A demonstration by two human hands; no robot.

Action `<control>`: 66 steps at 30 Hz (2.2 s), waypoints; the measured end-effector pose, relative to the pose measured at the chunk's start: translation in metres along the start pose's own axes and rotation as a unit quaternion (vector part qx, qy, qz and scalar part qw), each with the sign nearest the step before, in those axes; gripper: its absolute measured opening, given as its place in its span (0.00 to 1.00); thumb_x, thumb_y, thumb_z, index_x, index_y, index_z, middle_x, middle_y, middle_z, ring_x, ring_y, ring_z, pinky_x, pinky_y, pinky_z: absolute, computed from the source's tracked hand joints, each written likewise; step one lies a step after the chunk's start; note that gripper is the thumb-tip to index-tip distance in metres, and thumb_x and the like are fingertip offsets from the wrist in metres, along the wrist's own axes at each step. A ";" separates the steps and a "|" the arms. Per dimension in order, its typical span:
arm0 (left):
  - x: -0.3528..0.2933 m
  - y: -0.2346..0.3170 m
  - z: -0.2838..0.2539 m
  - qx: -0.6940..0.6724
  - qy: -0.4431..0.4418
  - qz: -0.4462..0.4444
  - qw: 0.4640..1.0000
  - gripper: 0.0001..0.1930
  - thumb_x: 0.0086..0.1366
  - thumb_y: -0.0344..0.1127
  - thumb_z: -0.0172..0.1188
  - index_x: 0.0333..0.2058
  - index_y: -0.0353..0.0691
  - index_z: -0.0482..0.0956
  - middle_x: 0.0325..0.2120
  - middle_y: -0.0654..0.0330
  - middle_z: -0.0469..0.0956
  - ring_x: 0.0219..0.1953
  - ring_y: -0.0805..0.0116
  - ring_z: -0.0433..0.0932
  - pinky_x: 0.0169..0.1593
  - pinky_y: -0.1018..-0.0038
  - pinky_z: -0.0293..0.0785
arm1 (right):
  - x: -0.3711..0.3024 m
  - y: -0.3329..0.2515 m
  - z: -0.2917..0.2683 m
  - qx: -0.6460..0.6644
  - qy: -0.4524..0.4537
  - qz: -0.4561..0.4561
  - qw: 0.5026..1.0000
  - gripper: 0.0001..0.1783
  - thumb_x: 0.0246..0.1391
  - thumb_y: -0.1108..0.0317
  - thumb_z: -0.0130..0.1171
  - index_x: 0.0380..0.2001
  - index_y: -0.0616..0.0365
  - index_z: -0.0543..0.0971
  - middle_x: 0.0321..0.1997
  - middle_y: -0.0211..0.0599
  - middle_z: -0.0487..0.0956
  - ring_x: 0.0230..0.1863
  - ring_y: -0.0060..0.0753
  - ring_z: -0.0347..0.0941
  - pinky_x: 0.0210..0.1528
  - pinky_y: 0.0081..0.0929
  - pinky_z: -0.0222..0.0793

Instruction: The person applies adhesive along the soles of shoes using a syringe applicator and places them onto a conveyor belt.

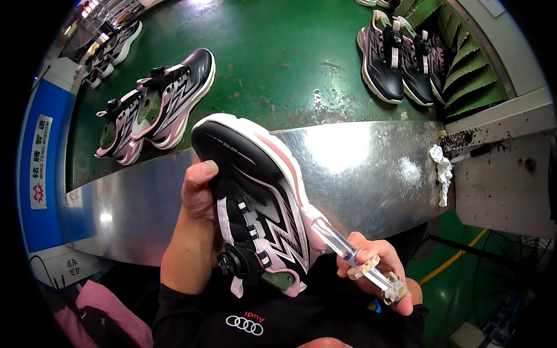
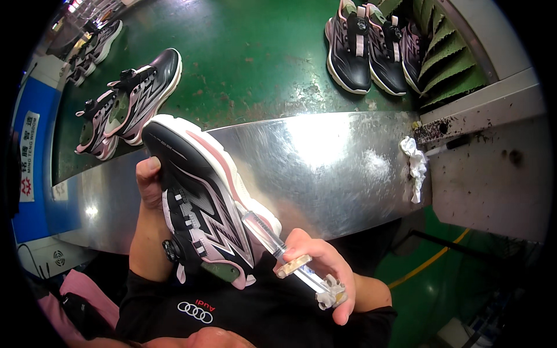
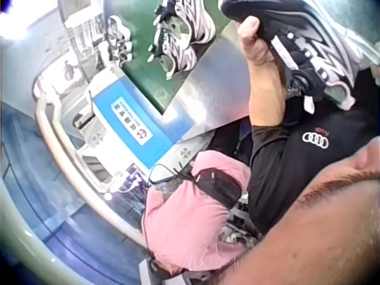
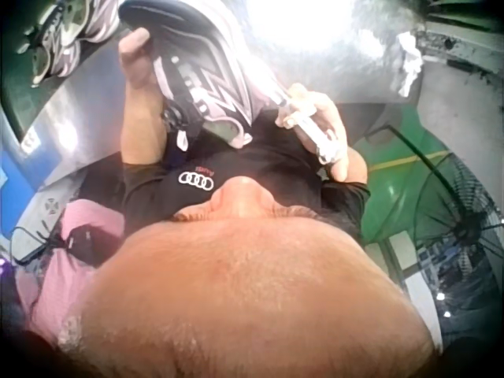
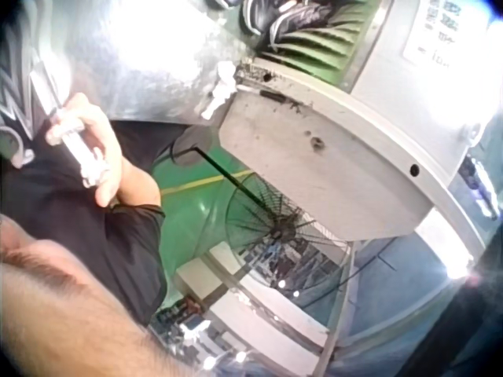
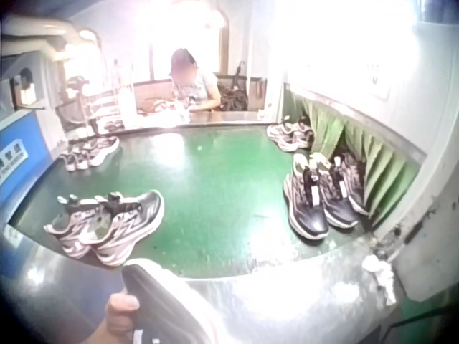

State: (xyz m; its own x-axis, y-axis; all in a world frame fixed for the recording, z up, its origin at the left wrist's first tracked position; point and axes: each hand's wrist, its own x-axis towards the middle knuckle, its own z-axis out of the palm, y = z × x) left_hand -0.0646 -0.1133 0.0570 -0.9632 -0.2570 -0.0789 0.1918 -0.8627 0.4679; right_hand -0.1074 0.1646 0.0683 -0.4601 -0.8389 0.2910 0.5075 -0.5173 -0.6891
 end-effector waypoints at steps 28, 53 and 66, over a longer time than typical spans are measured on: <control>0.006 0.013 -0.045 -0.014 0.082 -0.027 0.996 0.26 0.53 0.40 0.55 0.49 0.32 0.70 0.45 0.50 0.76 0.45 0.57 0.77 0.51 0.63 0.74 | -0.056 -0.002 0.010 -0.094 0.040 0.042 0.994 0.52 0.35 0.36 0.68 0.54 0.67 0.67 0.44 0.42 0.72 0.43 0.30 0.62 0.43 0.22 0.56; -0.047 0.061 -0.063 0.303 0.204 -0.028 0.931 0.28 0.56 0.40 0.54 0.53 0.31 0.65 0.45 0.49 0.75 0.45 0.57 0.77 0.51 0.63 0.73 | -0.070 0.012 -0.019 -0.142 0.023 -0.011 0.990 0.52 0.32 0.37 0.69 0.54 0.66 0.66 0.47 0.38 0.74 0.37 0.29 0.60 0.39 0.25 0.55; -0.124 0.068 -0.050 0.273 0.182 -0.036 0.944 0.22 0.63 0.35 0.53 0.53 0.29 0.63 0.48 0.46 0.71 0.51 0.57 0.73 0.56 0.62 0.69 | -0.047 0.017 -0.019 -0.243 -0.003 -0.021 0.970 0.49 0.30 0.48 0.74 0.54 0.61 0.66 0.51 0.38 0.72 0.42 0.36 0.64 0.47 0.30 0.59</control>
State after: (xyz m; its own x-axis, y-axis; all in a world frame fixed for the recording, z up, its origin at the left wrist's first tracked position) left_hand 0.0772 -0.1615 0.0550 -0.8221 -0.4255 -0.3784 -0.0920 -0.5565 0.8257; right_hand -0.0908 0.1979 0.0301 -0.4674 -0.8203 0.3295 0.0836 -0.4121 -0.9073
